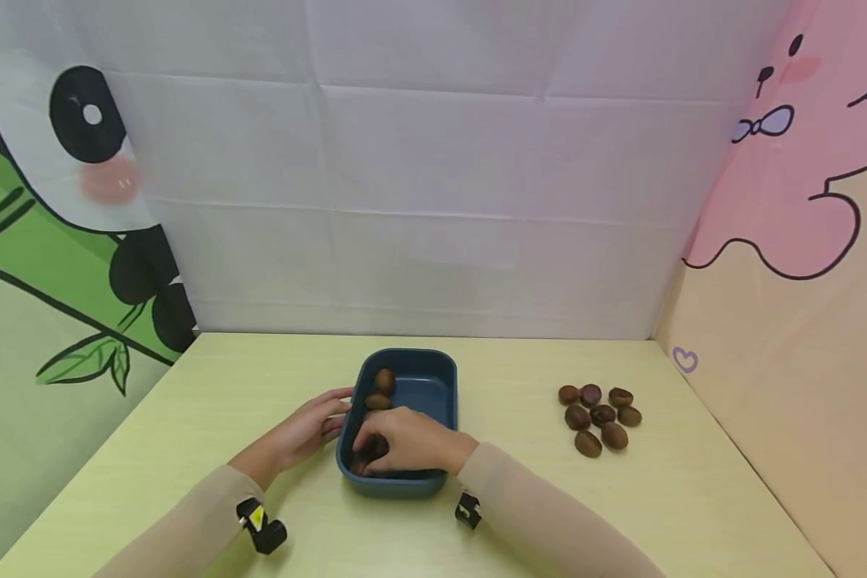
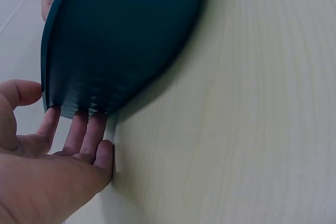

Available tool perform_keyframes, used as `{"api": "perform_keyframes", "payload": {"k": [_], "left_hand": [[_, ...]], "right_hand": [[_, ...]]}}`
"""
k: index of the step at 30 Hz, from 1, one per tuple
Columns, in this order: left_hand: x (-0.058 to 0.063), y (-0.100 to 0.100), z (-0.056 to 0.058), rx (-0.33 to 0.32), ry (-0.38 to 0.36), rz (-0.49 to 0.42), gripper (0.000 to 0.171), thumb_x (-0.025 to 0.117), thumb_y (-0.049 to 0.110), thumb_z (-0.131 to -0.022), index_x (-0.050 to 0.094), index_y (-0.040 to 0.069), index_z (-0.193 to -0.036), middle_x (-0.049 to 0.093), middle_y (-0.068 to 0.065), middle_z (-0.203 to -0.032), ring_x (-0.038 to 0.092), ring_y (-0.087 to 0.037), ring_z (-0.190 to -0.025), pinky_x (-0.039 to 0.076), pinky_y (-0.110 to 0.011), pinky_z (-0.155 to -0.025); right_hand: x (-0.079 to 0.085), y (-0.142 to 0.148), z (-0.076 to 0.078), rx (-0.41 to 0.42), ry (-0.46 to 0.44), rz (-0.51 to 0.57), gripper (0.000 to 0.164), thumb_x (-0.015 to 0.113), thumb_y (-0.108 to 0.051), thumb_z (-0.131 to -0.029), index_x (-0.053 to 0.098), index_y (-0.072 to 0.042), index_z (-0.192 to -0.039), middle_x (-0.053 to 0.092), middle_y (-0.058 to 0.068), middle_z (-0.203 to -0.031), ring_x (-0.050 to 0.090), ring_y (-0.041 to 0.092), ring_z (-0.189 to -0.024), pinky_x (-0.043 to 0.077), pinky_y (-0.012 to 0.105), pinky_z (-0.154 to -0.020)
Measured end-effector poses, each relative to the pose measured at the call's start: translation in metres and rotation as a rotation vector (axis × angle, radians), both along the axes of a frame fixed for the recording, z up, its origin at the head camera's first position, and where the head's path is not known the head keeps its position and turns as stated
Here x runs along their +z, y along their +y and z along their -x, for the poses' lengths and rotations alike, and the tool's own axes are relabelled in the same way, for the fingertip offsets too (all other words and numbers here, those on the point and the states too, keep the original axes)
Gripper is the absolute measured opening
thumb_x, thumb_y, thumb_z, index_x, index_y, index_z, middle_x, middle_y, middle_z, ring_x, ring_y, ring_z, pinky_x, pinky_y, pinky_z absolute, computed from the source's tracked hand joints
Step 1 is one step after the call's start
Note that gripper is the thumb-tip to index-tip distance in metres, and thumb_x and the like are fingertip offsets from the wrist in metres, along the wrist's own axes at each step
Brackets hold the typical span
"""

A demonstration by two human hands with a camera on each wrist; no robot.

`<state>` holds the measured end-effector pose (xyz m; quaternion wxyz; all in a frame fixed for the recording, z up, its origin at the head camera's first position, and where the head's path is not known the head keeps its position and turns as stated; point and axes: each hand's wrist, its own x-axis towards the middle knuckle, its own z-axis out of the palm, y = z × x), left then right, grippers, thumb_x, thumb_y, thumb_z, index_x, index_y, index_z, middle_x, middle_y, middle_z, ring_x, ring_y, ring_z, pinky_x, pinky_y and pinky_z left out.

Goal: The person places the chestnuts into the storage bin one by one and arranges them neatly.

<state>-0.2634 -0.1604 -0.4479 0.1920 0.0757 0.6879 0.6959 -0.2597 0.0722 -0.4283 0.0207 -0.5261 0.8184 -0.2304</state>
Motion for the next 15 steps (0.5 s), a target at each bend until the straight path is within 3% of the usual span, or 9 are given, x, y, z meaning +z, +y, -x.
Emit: {"api": "perform_keyframes", "payload": {"k": [5,9,15], "left_hand": [[0.000,0.002,0.000,0.002,0.001,-0.005,0.056,0.047,0.019,-0.102,0.031,0.000,-0.153,0.044,-0.025,-0.147,0.048,-0.034,-0.133,0.025,-0.050,-0.117],[0.000,0.002,-0.001,0.021,0.004,-0.005,0.056,0.047,0.019,-0.102,0.032,-0.001,-0.152,0.046,-0.025,-0.146,0.050,-0.034,-0.131,0.027,-0.050,-0.116],[0.000,0.002,-0.002,0.012,0.011,-0.004,0.056,0.047,0.017,-0.102,0.031,-0.001,-0.153,0.044,-0.024,-0.148,0.048,-0.034,-0.133,0.029,-0.047,-0.115]], "right_hand": [[0.013,0.020,0.004,-0.052,-0.064,0.008,0.029,0.080,-0.022,-0.087,0.071,-0.013,-0.113,0.068,0.005,-0.121,0.066,0.009,-0.099,0.053,0.023,-0.083],[0.024,0.039,0.007,-0.093,-0.090,0.035,0.029,0.080,-0.021,-0.088,0.070,-0.013,-0.114,0.069,0.001,-0.110,0.068,0.013,-0.090,0.056,0.031,-0.080],[0.030,0.071,0.006,-0.127,-0.055,0.069,0.026,0.078,-0.024,-0.089,0.070,-0.018,-0.113,0.067,-0.005,-0.109,0.068,0.017,-0.090,0.057,0.034,-0.080]]}}
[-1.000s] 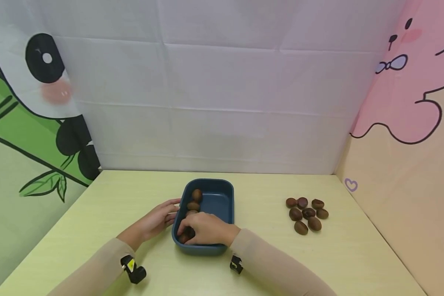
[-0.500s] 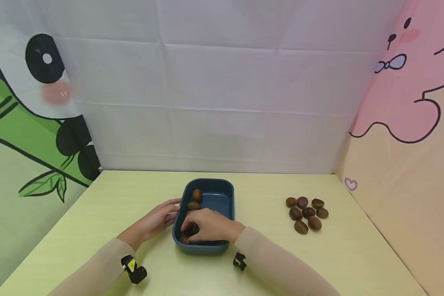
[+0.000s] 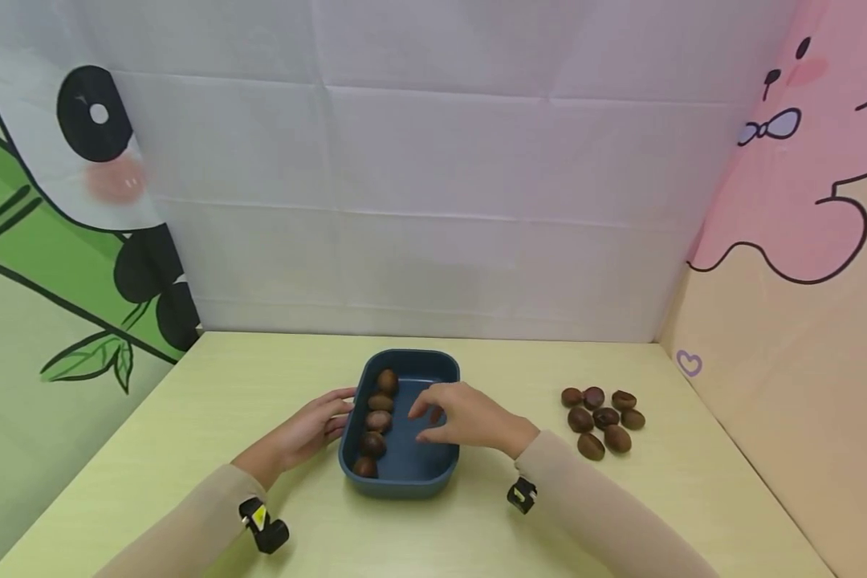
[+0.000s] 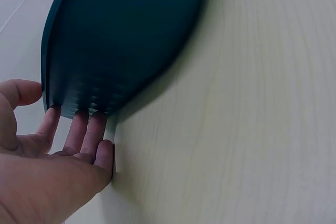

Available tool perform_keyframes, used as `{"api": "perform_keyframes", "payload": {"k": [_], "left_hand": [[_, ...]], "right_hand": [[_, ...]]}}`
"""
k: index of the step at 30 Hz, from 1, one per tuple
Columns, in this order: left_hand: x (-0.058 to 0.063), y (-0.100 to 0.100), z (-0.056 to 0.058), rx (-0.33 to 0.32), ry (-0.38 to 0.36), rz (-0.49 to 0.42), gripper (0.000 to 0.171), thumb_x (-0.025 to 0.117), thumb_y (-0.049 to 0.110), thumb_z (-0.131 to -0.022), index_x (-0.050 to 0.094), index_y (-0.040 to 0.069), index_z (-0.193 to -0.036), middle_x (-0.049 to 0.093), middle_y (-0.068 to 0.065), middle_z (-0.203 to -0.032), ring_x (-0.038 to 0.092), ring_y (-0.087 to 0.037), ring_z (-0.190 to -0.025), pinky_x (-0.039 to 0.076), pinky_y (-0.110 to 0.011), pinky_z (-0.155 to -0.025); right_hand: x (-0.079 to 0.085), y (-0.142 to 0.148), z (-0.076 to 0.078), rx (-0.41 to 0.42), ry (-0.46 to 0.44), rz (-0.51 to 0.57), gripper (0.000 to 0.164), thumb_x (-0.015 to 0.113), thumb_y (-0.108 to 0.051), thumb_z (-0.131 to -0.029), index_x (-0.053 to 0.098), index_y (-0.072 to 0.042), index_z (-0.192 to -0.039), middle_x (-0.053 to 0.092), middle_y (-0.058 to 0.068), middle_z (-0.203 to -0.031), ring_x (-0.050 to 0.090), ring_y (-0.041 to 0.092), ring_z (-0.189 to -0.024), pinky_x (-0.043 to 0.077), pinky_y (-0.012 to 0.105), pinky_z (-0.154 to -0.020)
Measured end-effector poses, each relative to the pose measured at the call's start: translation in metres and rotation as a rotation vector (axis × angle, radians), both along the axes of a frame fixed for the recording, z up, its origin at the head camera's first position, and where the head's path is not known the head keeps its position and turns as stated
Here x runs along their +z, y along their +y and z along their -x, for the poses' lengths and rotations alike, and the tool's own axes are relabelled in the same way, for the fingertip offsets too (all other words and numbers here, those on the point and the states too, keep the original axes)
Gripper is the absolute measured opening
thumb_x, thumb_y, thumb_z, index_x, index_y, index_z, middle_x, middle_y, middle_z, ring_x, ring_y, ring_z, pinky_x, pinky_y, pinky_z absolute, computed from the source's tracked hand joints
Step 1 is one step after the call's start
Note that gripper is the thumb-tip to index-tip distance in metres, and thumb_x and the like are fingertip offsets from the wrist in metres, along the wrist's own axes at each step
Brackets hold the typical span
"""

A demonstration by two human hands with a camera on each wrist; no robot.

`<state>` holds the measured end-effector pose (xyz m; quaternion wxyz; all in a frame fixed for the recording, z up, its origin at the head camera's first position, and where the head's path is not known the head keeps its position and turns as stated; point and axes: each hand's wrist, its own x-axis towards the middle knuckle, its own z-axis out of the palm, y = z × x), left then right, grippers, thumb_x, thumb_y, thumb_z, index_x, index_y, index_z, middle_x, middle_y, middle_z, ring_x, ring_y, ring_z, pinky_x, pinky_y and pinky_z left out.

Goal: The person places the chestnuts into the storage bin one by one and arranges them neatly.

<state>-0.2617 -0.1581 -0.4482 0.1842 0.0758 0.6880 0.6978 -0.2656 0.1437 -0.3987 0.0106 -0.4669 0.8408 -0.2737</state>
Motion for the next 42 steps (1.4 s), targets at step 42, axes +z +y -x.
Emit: {"api": "perform_keyframes", "payload": {"k": [42], "left_hand": [[-0.003,-0.002,0.002,-0.017,0.007,-0.009,0.054,0.047,0.019,-0.104,0.033,0.000,-0.152,0.045,-0.023,-0.147,0.049,-0.034,-0.132,0.028,-0.049,-0.115]], "right_hand": [[-0.046,0.212,-0.049,-0.562,0.012,-0.045,0.037,0.086,-0.016,-0.078,0.073,-0.012,-0.112,0.069,0.004,-0.113,0.066,0.026,-0.099,0.056,0.032,-0.077]]}}
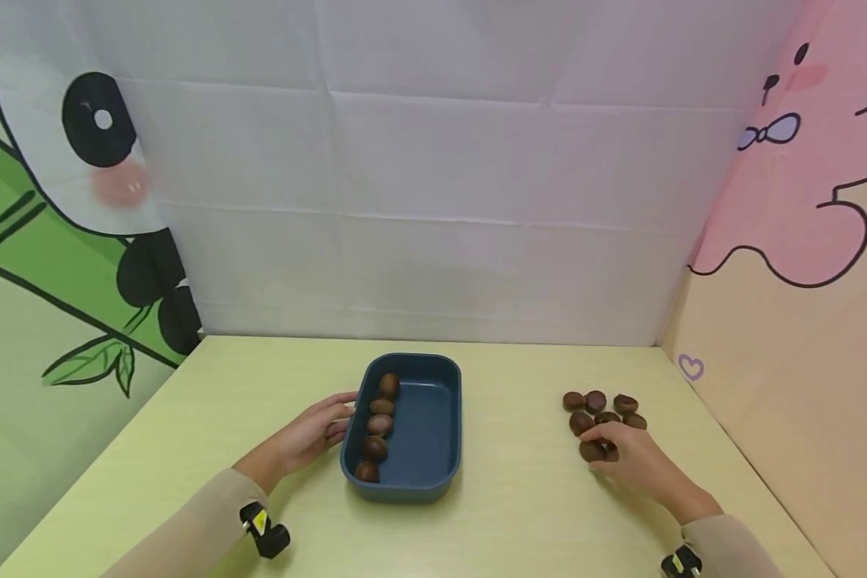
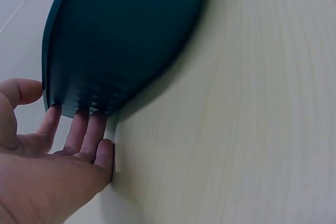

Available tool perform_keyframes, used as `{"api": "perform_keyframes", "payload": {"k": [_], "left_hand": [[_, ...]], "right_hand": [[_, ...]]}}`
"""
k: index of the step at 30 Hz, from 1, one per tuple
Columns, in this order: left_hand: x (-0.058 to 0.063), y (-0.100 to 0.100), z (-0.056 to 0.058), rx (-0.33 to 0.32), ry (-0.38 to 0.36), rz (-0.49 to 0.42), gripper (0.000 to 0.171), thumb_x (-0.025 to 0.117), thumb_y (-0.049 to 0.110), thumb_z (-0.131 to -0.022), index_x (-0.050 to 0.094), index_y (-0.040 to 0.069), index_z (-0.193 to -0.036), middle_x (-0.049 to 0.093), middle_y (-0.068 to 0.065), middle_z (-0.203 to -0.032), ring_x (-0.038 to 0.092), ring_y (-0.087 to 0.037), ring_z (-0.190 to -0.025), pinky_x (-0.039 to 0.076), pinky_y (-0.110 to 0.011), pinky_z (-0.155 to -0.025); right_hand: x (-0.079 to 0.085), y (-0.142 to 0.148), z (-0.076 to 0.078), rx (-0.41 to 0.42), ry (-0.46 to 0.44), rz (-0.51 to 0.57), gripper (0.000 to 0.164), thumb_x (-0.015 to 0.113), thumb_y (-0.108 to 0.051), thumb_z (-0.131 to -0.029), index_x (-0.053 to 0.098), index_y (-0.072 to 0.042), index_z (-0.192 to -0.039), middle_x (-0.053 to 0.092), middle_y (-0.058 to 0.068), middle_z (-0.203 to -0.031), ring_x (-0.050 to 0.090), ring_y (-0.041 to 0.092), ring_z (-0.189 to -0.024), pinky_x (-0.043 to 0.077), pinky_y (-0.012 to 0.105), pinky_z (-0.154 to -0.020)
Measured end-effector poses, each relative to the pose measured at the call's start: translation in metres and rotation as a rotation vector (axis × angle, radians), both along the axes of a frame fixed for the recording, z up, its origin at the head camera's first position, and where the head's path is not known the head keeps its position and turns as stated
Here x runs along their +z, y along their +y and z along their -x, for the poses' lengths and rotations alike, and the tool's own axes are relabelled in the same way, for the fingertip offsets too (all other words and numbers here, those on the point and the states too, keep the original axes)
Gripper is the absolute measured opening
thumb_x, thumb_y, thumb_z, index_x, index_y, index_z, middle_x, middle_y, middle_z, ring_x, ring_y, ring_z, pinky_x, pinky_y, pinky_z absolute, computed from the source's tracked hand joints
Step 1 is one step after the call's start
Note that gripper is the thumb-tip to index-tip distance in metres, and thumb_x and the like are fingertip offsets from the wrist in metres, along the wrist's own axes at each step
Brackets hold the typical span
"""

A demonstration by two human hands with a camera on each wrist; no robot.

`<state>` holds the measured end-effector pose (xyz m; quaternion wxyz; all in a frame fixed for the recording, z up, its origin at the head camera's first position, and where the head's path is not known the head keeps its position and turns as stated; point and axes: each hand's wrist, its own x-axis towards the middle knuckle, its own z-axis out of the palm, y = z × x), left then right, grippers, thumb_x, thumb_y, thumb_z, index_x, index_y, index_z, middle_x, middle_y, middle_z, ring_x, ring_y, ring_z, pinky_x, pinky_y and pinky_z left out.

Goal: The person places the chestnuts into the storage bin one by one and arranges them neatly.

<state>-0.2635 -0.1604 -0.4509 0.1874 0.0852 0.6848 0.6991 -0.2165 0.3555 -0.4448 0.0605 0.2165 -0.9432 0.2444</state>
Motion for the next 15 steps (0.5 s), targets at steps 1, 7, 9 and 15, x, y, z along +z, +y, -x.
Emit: {"api": "perform_keyframes", "payload": {"k": [1,7,9,15], "left_hand": [[-0.0003,-0.0002,-0.0003,-0.006,0.001,-0.001,0.054,0.046,0.019,-0.105,0.032,-0.001,-0.153,0.045,-0.023,-0.148,0.048,-0.034,-0.133,0.028,-0.049,-0.116],[0.0000,-0.0008,-0.0004,-0.009,0.002,0.000,0.053,0.045,0.021,-0.106,0.031,-0.001,-0.153,0.046,-0.023,-0.146,0.050,-0.033,-0.132,0.027,-0.049,-0.116],[0.0002,-0.0005,-0.0005,-0.005,0.000,0.003,0.053,0.045,0.021,-0.106,0.031,-0.001,-0.153,0.046,-0.023,-0.146,0.050,-0.034,-0.132,0.027,-0.049,-0.116],[0.0013,0.0006,-0.0015,0.007,-0.017,0.001,0.054,0.046,0.020,-0.105,0.032,0.001,-0.153,0.043,-0.022,-0.150,0.045,-0.035,-0.136,0.027,-0.049,-0.116]], "right_hand": [[-0.0008,0.0000,0.0004,0.002,0.007,-0.005,0.037,0.086,-0.015,-0.077,0.073,-0.012,-0.112,0.069,0.005,-0.113,0.066,0.026,-0.099,0.056,0.032,-0.077],[-0.0025,-0.0001,0.0023,0.035,0.054,-0.014,0.036,0.085,-0.005,-0.075,0.072,-0.012,-0.108,0.069,0.005,-0.110,0.066,0.023,-0.095,0.055,0.032,-0.075],[-0.0028,-0.0004,0.0021,0.046,0.059,-0.009,0.036,0.085,-0.003,-0.075,0.072,-0.012,-0.107,0.068,0.004,-0.110,0.065,0.022,-0.095,0.055,0.031,-0.075],[-0.0031,-0.0010,0.0013,0.071,0.057,0.007,0.037,0.085,-0.002,-0.074,0.071,-0.013,-0.108,0.067,0.003,-0.111,0.063,0.020,-0.098,0.055,0.030,-0.076]]}}
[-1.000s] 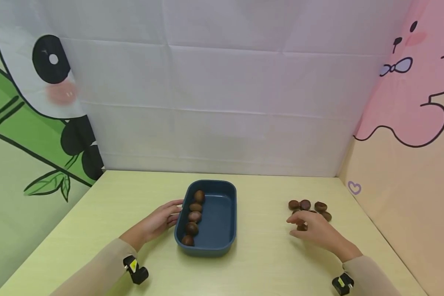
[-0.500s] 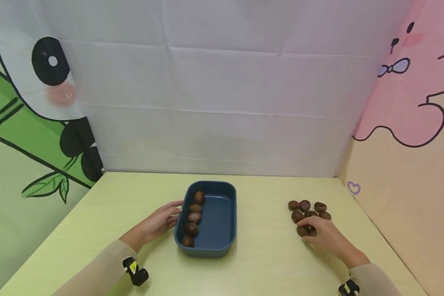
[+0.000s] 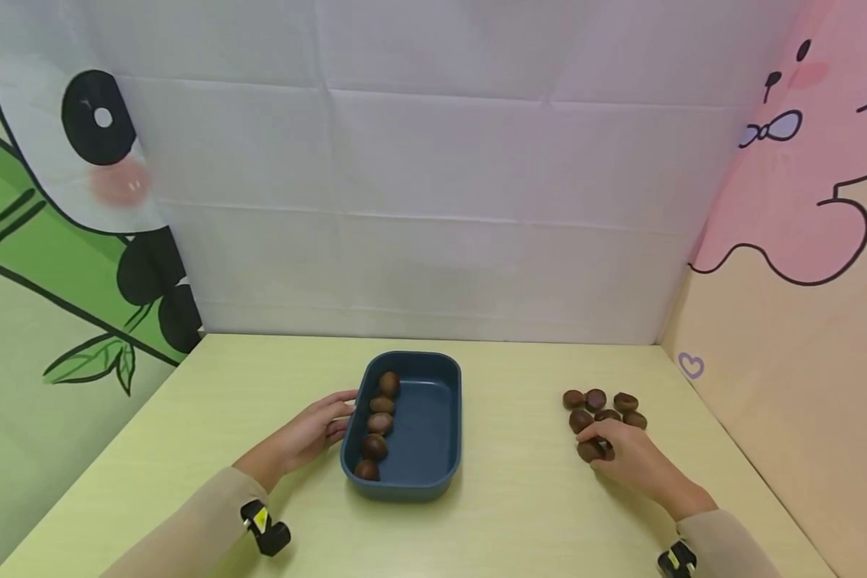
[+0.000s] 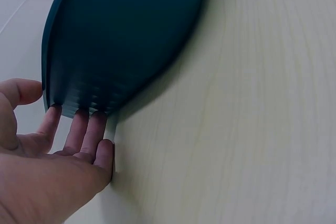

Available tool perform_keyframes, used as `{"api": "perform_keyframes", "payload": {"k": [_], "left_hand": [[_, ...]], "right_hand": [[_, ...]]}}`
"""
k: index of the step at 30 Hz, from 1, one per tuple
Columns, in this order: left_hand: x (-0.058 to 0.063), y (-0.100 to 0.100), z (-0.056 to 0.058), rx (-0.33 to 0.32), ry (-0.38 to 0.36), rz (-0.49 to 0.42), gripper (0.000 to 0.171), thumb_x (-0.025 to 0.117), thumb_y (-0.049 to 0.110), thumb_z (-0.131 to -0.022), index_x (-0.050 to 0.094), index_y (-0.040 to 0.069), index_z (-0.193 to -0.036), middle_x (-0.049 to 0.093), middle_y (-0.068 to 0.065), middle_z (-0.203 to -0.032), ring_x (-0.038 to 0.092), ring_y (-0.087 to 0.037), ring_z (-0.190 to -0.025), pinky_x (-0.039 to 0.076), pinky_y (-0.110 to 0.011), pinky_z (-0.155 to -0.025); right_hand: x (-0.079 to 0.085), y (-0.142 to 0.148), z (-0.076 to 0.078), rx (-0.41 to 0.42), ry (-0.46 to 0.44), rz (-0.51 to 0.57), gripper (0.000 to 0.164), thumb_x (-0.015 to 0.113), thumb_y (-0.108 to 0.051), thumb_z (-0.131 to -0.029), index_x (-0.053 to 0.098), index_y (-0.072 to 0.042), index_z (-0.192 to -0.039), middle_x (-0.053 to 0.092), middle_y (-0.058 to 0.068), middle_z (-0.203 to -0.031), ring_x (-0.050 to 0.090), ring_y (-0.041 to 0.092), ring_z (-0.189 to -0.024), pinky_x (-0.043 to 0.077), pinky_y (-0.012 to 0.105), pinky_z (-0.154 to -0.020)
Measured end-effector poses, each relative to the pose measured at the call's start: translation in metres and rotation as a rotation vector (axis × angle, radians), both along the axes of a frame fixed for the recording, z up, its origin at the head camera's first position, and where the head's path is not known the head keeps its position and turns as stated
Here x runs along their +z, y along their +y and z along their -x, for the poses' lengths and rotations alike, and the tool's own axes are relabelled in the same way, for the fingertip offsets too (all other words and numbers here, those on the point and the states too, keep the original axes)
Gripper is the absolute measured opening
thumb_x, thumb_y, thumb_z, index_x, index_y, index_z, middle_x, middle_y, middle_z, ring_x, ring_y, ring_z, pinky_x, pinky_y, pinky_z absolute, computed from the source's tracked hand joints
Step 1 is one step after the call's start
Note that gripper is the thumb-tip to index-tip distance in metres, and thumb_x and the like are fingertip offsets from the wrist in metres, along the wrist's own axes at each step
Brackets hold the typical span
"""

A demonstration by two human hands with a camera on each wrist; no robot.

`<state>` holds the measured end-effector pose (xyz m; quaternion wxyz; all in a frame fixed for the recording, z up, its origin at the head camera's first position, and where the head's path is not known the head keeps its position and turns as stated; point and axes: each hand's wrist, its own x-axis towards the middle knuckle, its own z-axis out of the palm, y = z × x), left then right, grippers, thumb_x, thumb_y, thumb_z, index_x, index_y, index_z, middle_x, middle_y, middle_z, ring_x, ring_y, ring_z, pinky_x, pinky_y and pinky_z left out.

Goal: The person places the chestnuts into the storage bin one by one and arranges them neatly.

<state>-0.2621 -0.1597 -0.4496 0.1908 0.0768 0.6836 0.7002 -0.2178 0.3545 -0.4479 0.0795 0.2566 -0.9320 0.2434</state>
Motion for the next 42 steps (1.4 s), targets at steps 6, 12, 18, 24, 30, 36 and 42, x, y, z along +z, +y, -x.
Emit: {"api": "perform_keyframes", "payload": {"k": [6,12,18,24,30,36,42], "left_hand": [[0.000,0.001,0.000,0.001,0.003,0.003,0.052,0.044,0.018,-0.105,0.033,0.000,-0.153,0.043,-0.022,-0.150,0.046,-0.035,-0.135,0.027,-0.050,-0.116],[0.001,0.000,0.000,-0.022,0.007,-0.006,0.053,0.046,0.019,-0.105,0.032,0.002,-0.154,0.043,-0.018,-0.149,0.050,-0.030,-0.130,0.031,-0.047,-0.114],[0.000,-0.001,0.000,-0.028,0.018,0.002,0.055,0.045,0.020,-0.106,0.030,0.002,-0.155,0.042,-0.020,-0.149,0.051,-0.030,-0.130,0.031,-0.047,-0.114],[0.001,0.000,-0.001,-0.026,0.024,0.010,0.052,0.045,0.020,-0.106,0.032,0.002,-0.154,0.044,-0.019,-0.148,0.048,-0.033,-0.132,0.028,-0.049,-0.115],[0.002,0.000,0.000,-0.044,0.025,0.005,0.054,0.043,0.019,-0.107,0.028,0.001,-0.155,0.044,-0.021,-0.148,0.051,-0.032,-0.130,0.029,-0.049,-0.114],[0.002,-0.001,0.000,-0.052,0.037,0.006,0.055,0.045,0.021,-0.107,0.028,0.000,-0.155,0.043,-0.021,-0.150,0.047,-0.033,-0.134,0.027,-0.048,-0.116],[0.002,0.000,0.001,-0.049,0.037,0.014,0.055,0.046,0.022,-0.106,0.030,0.001,-0.154,0.042,-0.020,-0.151,0.045,-0.032,-0.135,0.027,-0.047,-0.116]], "right_hand": [[0.001,0.000,0.003,0.026,-0.007,-0.015,0.037,0.087,-0.007,-0.075,0.072,-0.012,-0.109,0.068,0.004,-0.111,0.061,0.015,-0.097,0.053,0.028,-0.074],[0.006,-0.009,0.006,0.014,-0.064,0.011,0.037,0.086,-0.014,-0.078,0.072,-0.009,-0.112,0.070,0.006,-0.111,0.062,0.012,-0.088,0.053,0.026,-0.069],[0.016,-0.031,0.019,0.047,-0.063,0.025,0.037,0.084,-0.011,-0.081,0.071,-0.008,-0.115,0.069,0.003,-0.111,0.064,0.012,-0.089,0.055,0.027,-0.071],[0.033,-0.067,0.035,0.120,-0.088,0.026,0.038,0.079,-0.011,-0.086,0.068,-0.008,-0.122,0.068,-0.003,-0.112,0.064,0.015,-0.099,0.056,0.041,-0.081],[0.056,-0.111,0.052,0.219,-0.043,0.017,0.037,0.079,-0.014,-0.087,0.068,-0.011,-0.122,0.068,-0.002,-0.115,0.066,0.016,-0.099,0.056,0.045,-0.082],[0.078,-0.156,0.064,0.299,-0.055,0.014,0.037,0.078,-0.015,-0.088,0.067,-0.010,-0.123,0.067,-0.002,-0.115,0.066,0.016,-0.100,0.056,0.044,-0.084],[0.088,-0.190,0.077,0.354,-0.076,0.008,0.037,0.078,-0.016,-0.089,0.068,-0.010,-0.124,0.067,-0.002,-0.114,0.064,0.015,-0.099,0.056,0.043,-0.085]]}}
